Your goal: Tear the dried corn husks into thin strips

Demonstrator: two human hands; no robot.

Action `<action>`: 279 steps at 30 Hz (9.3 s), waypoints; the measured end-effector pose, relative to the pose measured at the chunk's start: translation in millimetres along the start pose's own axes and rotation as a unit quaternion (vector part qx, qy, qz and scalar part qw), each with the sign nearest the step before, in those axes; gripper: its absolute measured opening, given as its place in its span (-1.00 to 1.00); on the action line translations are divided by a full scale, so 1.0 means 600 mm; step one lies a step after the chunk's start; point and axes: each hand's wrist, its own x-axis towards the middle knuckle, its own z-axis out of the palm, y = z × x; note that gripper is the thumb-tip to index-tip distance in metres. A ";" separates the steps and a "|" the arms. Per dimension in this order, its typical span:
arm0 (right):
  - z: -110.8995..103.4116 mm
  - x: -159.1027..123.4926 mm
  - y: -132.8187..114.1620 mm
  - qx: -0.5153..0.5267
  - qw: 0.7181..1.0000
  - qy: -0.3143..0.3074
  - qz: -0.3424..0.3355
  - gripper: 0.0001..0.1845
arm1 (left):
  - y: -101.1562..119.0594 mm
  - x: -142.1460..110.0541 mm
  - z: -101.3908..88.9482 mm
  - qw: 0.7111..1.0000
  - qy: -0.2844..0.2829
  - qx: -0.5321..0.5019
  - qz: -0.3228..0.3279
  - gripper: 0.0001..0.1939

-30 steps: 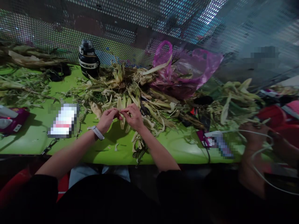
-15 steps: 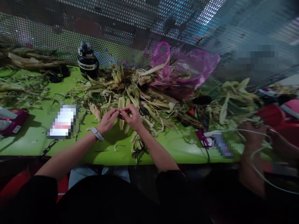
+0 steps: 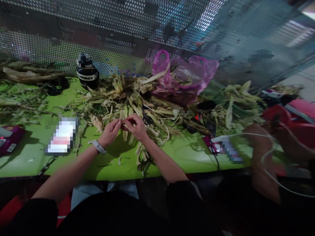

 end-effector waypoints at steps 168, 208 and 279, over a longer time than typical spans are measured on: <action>-0.002 0.000 0.010 -0.011 0.999 -0.027 -0.015 -0.73 | -0.001 -0.007 0.010 0.984 0.062 -0.146 -0.079 -0.67; -0.101 0.039 0.012 -0.068 0.992 0.085 0.058 -0.61 | 0.050 0.046 -0.082 0.937 0.216 -0.272 -0.027 -0.90; -0.003 0.127 0.042 -0.321 0.915 -0.231 -0.073 -0.64 | -0.019 -0.022 -0.046 0.993 -0.023 -0.045 -0.102 -0.67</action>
